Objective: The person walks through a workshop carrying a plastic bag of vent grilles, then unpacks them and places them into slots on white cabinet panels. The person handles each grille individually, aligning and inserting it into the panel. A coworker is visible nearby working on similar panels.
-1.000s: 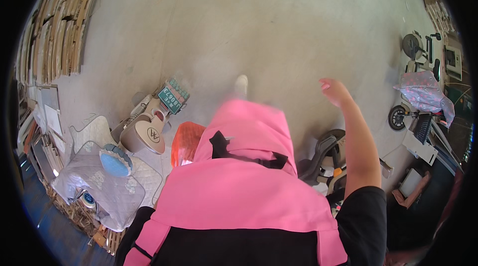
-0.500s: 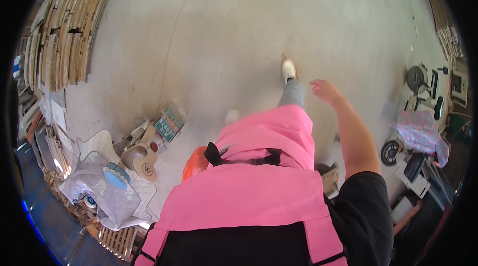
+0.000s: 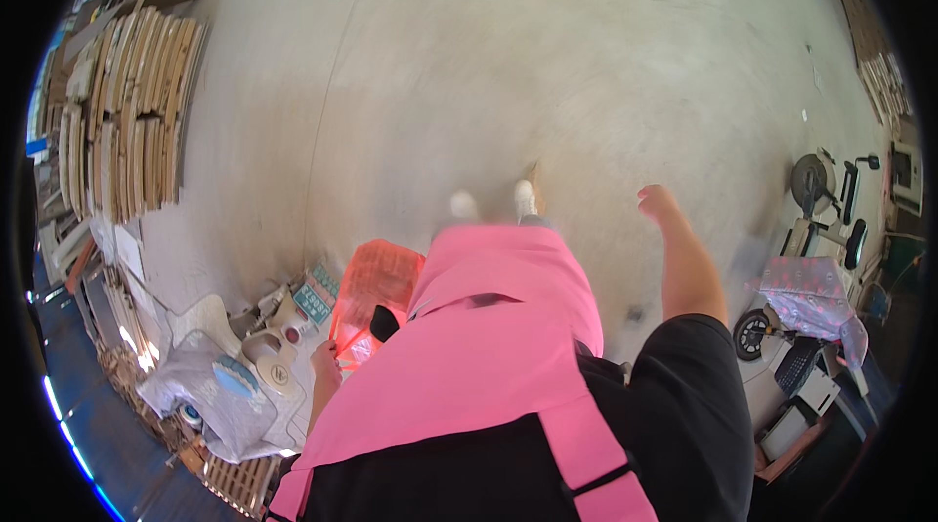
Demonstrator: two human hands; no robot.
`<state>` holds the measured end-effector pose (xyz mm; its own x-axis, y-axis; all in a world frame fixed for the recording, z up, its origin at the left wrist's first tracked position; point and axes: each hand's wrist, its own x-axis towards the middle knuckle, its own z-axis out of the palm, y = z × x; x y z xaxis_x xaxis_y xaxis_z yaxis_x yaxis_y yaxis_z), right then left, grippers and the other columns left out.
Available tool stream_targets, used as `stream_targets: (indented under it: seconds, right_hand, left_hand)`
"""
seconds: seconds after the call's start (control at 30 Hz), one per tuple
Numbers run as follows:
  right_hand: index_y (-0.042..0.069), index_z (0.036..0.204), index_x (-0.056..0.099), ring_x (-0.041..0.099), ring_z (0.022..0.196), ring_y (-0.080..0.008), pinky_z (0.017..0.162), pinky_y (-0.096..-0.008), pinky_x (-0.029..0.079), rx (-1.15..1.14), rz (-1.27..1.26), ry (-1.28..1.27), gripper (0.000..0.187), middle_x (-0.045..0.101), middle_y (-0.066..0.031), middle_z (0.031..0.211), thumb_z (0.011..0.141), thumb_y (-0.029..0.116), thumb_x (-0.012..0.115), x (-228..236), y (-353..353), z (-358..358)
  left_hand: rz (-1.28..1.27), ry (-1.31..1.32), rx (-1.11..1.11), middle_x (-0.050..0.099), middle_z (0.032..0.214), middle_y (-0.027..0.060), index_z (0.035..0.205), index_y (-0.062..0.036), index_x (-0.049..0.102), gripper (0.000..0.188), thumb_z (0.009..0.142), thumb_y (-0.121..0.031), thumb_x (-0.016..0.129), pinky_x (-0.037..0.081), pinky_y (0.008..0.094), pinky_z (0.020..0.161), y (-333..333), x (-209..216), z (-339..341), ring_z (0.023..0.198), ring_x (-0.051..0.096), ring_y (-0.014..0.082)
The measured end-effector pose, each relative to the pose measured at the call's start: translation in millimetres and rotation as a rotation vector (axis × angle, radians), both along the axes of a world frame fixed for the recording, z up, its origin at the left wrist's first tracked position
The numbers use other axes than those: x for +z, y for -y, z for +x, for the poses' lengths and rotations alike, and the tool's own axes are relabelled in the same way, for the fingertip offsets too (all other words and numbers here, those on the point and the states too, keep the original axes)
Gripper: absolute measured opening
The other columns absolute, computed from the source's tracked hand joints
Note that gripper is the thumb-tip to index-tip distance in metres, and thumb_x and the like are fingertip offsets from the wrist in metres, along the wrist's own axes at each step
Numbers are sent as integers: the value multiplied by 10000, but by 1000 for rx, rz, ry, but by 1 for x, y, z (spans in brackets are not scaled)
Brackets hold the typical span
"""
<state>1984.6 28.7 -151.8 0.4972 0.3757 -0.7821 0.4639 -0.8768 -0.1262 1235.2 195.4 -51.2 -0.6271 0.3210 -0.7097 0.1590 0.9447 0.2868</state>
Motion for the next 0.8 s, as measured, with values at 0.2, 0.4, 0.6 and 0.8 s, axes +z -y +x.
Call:
stream_targets:
  seconds: [0.2, 0.4, 0.6, 0.8]
  right_hand:
    - [132, 1083, 688, 618, 1070, -288, 911, -375, 492, -223, -7, -12, 364, 677, -111, 1097, 741, 83, 574, -10, 4, -45]
    - [155, 1165, 646, 616, 1073, -297, 917, -368, 492, -451, -96, 98, 424, 655, -123, 1128, 757, 77, 563, 0, 43, -121]
    - [243, 1449, 328, 541, 1188, -314, 967, -409, 473, -464, -56, 432, 761, 324, -87, 1501, 765, -22, 531, 46, 42, -170]
    - [254, 1455, 316, 445, 1276, -329, 1026, -386, 434, -492, 217, 217, 844, 226, -104, 1534, 716, -15, 622, 43, -8, -138]
  left_hand:
    - [68, 244, -28, 420, 511, -66, 684, -136, 547, 173, 825, -222, 596, 185, 229, 356, -121, 6, 27, 382, 310, 63]
    - [106, 300, -139, 381, 505, -70, 655, -152, 492, 205, 828, -162, 602, 206, 219, 321, -222, 3, 30, 373, 316, 62]
    - [140, 126, -277, 376, 505, -69, 685, -124, 554, 146, 798, -192, 617, 204, 235, 360, -262, 43, 6, 388, 294, 71]
    - [188, 132, -452, 375, 498, -58, 675, -97, 566, 100, 764, -132, 598, 216, 246, 362, -264, 66, -5, 387, 308, 81]
